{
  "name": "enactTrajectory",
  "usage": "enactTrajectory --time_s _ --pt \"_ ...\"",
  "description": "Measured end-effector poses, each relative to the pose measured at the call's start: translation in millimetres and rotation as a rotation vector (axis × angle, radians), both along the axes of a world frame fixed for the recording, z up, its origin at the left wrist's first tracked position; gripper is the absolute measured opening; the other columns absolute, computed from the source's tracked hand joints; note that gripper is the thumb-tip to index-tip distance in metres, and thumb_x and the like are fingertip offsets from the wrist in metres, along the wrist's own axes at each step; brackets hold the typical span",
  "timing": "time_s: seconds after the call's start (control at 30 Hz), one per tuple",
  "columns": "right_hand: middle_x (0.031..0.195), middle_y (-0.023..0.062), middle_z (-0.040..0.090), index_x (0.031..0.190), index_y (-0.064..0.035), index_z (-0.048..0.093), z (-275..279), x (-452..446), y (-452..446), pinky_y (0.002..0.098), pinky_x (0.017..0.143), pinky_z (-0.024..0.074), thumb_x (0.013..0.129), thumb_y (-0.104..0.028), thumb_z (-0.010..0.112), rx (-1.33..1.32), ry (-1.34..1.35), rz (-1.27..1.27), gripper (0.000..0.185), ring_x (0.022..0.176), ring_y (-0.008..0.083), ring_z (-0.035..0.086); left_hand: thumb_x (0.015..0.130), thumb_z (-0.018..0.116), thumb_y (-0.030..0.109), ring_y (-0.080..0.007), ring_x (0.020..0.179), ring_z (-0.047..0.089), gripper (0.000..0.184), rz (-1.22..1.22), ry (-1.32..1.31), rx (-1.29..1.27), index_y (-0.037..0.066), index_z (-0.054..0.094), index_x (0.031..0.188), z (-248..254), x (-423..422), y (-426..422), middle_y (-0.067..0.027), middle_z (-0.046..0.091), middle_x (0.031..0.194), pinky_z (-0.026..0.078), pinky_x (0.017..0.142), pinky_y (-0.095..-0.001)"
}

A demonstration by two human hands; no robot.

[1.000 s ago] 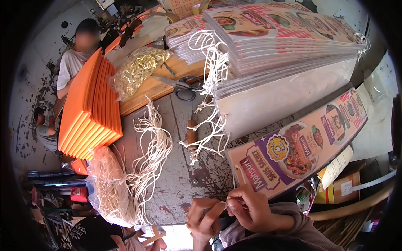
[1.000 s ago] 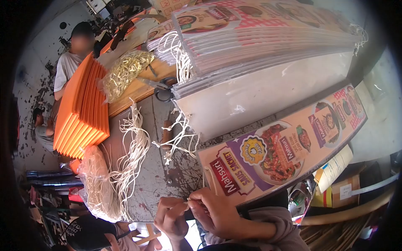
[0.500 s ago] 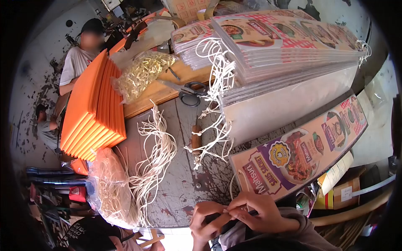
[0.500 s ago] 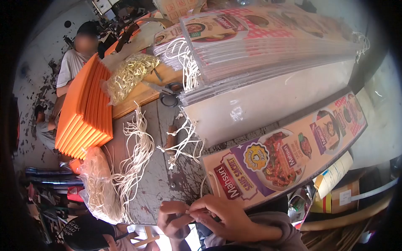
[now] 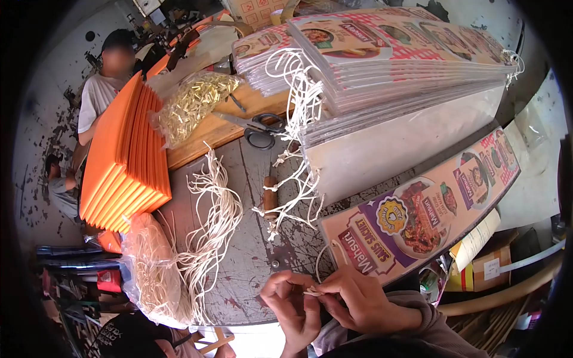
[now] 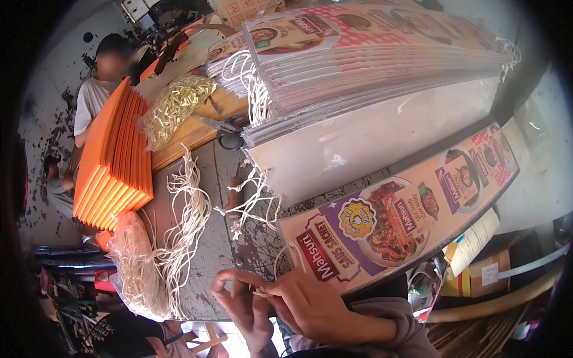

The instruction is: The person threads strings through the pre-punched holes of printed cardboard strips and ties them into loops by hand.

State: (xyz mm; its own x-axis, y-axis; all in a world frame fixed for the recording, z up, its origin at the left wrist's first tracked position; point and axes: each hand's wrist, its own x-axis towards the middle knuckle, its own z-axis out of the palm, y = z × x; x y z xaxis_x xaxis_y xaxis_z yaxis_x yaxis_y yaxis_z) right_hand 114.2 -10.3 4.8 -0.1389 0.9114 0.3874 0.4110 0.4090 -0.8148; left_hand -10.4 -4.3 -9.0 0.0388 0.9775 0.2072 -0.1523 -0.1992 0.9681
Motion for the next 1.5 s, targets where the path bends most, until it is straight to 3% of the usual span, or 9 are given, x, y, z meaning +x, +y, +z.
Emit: enactTrajectory --time_s 0.4,0.6,0.67,0.77,1.13,1.27,1.3,1.33,1.5 --pt "0.091 0.0122 0.053 0.102 -0.0016 0.047 8 18 11 0.0319 0.068 0.0454 0.086 -0.006 0.053 -0.309 0.237 0.254 0.018 0.080 0.0266 0.057 0.076 0.051 -0.013 -0.0140 0.079 0.051 0.017 0.023 -0.062 0.022 0.000 0.050 0.088 2 1 4 -0.0116 0.053 0.087 0.041 0.074 -0.0251" --pt "0.089 0.0092 0.056 0.098 0.0004 0.051 4 25 12 0.0246 0.069 0.0433 0.083 -0.002 0.057 -0.493 0.418 0.326 0.016 0.082 0.0110 0.056 0.074 0.057 -0.012 -0.0157 0.079 0.057 0.012 0.045 -0.024 0.018 -0.002 0.058 0.081 3 2 6 -0.0138 0.058 0.089 0.045 0.071 -0.0247" --pt "0.088 0.0093 0.057 0.094 0.0020 0.055 -6 20 8 0.0239 0.066 0.0434 0.081 0.000 0.060 -0.515 0.862 0.316 0.015 0.082 0.0080 0.055 0.074 0.059 -0.011 -0.0163 0.080 0.058 0.012 0.032 0.062 0.031 -0.002 0.059 0.082 8 3 4 -0.0146 0.059 0.089 0.046 0.072 -0.0254" --pt "0.086 0.0082 0.059 0.092 0.0026 0.058 -1 22 7 0.0236 0.065 0.0439 0.080 0.001 0.062 -0.525 0.910 0.269 0.013 0.078 0.0085 0.056 0.073 0.063 -0.009 -0.0172 0.081 0.061 0.011 0.020 0.092 0.050 -0.002 0.061 0.082 7 1 3 -0.0160 0.062 0.090 0.048 0.072 -0.0260" --pt "0.073 0.0057 0.056 0.101 -0.0031 0.060 -2 25 16 0.0242 0.058 0.0426 0.080 -0.001 0.058 -0.282 0.283 0.188 0.021 0.062 0.0148 0.054 0.080 0.060 -0.004 -0.0159 0.074 0.061 0.008 0.119 0.110 0.022 -0.002 0.052 0.081 0 -3 11 -0.0172 0.062 0.084 0.049 0.067 -0.0249" --pt "0.073 0.0046 0.053 0.110 -0.0006 0.051 -5 23 8 0.0227 0.058 0.0428 0.082 0.004 0.054 -0.316 0.467 0.114 0.029 0.061 0.0109 0.050 0.087 0.048 0.001 -0.0114 0.064 0.054 0.004 0.321 -0.062 0.183 0.004 0.049 0.085 -8 -19 26 -0.0131 0.060 0.076 0.042 0.057 -0.0230" --pt "0.074 0.0048 0.053 0.113 0.0006 0.047 -5 23 5 0.0219 0.059 0.0428 0.083 0.005 0.053 -0.399 0.660 0.043 0.031 0.062 0.0092 0.050 0.091 0.042 0.006 -0.0091 0.057 0.047 0.007 0.670 0.350 0.163 0.006 0.047 0.085 -7 -47 30 -0.0075 0.057 0.068 0.036 0.053 -0.0219" --pt "0.074 0.0048 0.053 0.113 0.0006 0.047 -6 24 3 0.0219 0.059 0.0428 0.083 0.005 0.053 -0.397 0.667 0.048 0.031 0.062 0.0092 0.050 0.092 0.043 0.007 -0.0084 0.054 0.041 0.010 0.933 -0.035 0.151 0.007 0.045 0.082 6 -56 43 -0.0027 0.053 0.060 0.035 0.053 -0.0213" --pt "0.078 0.0068 0.054 0.115 0.0028 0.041 0 27 6 0.0201 0.061 0.0429 0.084 0.005 0.051 -0.522 0.683 0.085 0.032 0.070 0.0074 0.051 0.073 0.072 0.017 -0.0186 0.077 0.059 0.031 0.220 0.002 0.160 0.006 0.047 0.087 28 -23 20 -0.0149 0.059 0.088 0.049 0.069 -0.0284"
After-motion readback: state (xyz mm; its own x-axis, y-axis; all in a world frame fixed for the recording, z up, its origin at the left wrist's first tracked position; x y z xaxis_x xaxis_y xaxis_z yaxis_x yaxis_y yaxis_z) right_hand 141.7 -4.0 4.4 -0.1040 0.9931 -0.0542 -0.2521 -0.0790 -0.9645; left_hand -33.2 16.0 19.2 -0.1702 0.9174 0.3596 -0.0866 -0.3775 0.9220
